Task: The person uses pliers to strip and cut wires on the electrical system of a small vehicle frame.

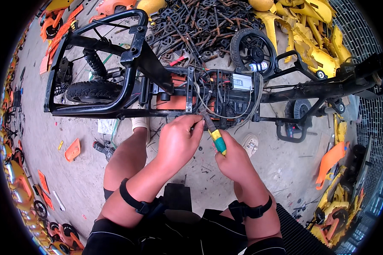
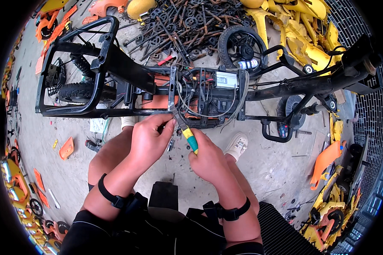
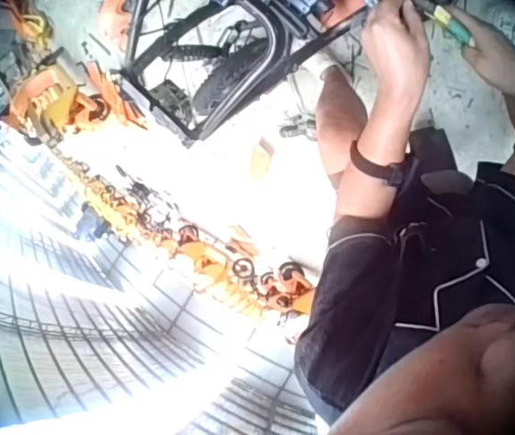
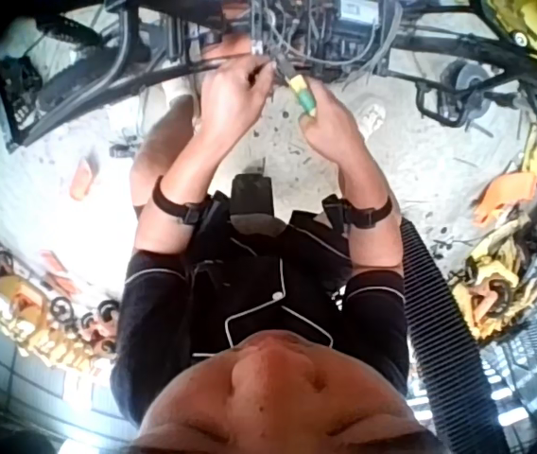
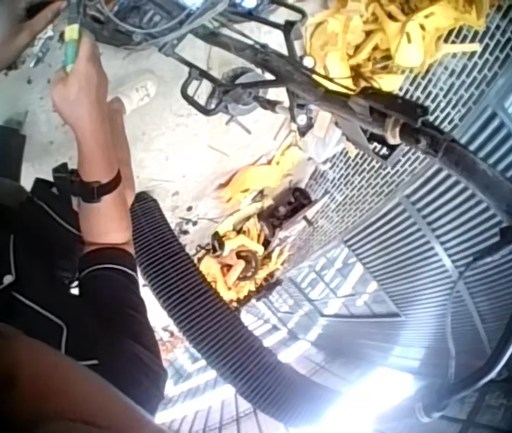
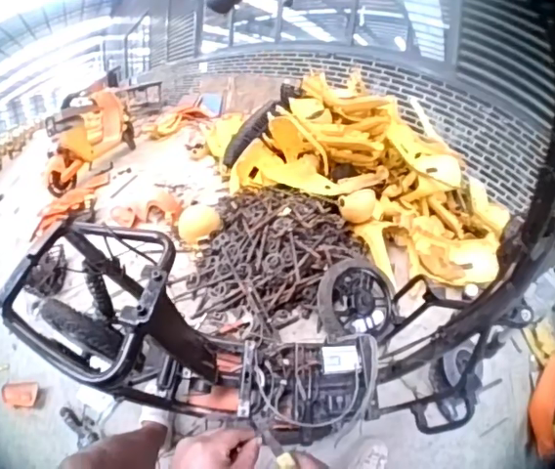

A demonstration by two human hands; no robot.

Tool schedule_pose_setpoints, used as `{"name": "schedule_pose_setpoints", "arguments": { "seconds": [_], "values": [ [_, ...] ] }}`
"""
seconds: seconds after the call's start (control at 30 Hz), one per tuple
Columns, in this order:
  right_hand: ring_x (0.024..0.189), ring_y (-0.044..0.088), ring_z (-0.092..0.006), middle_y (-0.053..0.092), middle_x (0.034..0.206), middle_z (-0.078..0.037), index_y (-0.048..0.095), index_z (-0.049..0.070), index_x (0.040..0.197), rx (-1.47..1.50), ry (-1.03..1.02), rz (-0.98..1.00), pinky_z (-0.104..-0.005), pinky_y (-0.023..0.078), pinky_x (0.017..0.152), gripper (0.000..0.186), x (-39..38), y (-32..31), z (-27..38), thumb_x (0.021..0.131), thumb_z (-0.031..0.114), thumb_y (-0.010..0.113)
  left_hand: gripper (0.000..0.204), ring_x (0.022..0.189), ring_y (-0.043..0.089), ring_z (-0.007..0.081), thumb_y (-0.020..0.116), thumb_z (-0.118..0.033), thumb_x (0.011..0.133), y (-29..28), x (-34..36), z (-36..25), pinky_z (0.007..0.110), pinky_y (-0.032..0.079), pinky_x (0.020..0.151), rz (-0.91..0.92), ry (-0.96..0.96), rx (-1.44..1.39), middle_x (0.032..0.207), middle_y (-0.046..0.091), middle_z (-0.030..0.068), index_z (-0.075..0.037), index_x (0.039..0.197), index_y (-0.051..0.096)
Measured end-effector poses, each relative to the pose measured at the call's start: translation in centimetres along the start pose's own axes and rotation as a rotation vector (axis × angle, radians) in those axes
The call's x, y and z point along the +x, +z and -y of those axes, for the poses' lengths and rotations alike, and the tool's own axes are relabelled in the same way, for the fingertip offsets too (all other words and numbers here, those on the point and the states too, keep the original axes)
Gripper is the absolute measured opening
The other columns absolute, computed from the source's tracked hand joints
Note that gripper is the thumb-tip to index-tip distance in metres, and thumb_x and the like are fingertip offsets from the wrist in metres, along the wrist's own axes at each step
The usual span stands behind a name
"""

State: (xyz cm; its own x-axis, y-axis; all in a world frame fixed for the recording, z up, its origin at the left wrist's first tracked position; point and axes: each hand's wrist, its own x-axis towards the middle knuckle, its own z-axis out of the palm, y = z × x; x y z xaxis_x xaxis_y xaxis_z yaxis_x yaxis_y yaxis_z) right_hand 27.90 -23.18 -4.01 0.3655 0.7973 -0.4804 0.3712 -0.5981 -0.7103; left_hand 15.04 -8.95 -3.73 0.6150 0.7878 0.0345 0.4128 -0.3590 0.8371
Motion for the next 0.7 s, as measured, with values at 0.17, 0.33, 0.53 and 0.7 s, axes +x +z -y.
{"name": "schedule_pose_setpoints", "arguments": {
  "seconds": [0.17, 0.33, 0.53, 0.7],
  "values": [
    [0.115, 0.061, -0.045, 0.06, 0.131, -0.027, 0.046, 0.004, 0.142, 0.004, -0.058, -0.031, -0.0488, 0.05, 0.094, 0.059, 0.1, -0.2, 0.8, 0.086, 0.01, 0.063, 0.013, 0.084, 0.071, 0.0362, 0.071, -0.011, 0.091, -0.3, 0.1, -0.2, 0.042, 0.057, 0.073, 0.017, -0.005, 0.023, 0.093, 0.074, 0.0164, 0.0, 0.098, 0.072],
    [0.112, 0.062, -0.0447, 0.062, 0.125, -0.026, 0.048, 0.004, 0.14, 0.19, -0.063, -0.039, -0.0457, 0.051, 0.094, 0.054, 0.1, 0.4, 0.2, 0.088, 0.008, 0.065, 0.013, 0.068, 0.068, 0.0288, 0.074, -0.009, 0.09, -0.2, 0.0, -0.1, 0.036, 0.053, 0.062, -0.026, 0.058, 0.015, 0.084, 0.071, 0.016, 0.002, 0.098, 0.071],
    [0.107, 0.064, -0.0438, 0.064, 0.118, -0.025, 0.048, 0.006, 0.139, 0.245, -0.057, -0.032, -0.0433, 0.052, 0.089, 0.052, 0.2, -0.1, 0.1, 0.089, 0.002, 0.063, 0.011, 0.071, 0.068, 0.0292, 0.073, -0.008, 0.091, 0.1, -0.2, -0.1, 0.036, 0.053, 0.064, -0.035, 0.046, 0.042, 0.086, 0.071, 0.0158, 0.001, 0.096, 0.07],
    [0.095, 0.068, -0.0325, 0.066, 0.11, -0.019, 0.048, 0.006, 0.14, 0.204, 0.081, -0.203, -0.0401, 0.053, 0.079, 0.049, 0.4, -0.4, -1.0, 0.092, 0.002, 0.06, 0.01, 0.071, 0.067, 0.0276, 0.072, -0.008, 0.091, -0.2, -0.2, -0.2, 0.035, 0.053, 0.064, -0.053, 0.074, 0.058, 0.085, 0.071, 0.0145, 0.0, 0.096, 0.071]
  ]
}}
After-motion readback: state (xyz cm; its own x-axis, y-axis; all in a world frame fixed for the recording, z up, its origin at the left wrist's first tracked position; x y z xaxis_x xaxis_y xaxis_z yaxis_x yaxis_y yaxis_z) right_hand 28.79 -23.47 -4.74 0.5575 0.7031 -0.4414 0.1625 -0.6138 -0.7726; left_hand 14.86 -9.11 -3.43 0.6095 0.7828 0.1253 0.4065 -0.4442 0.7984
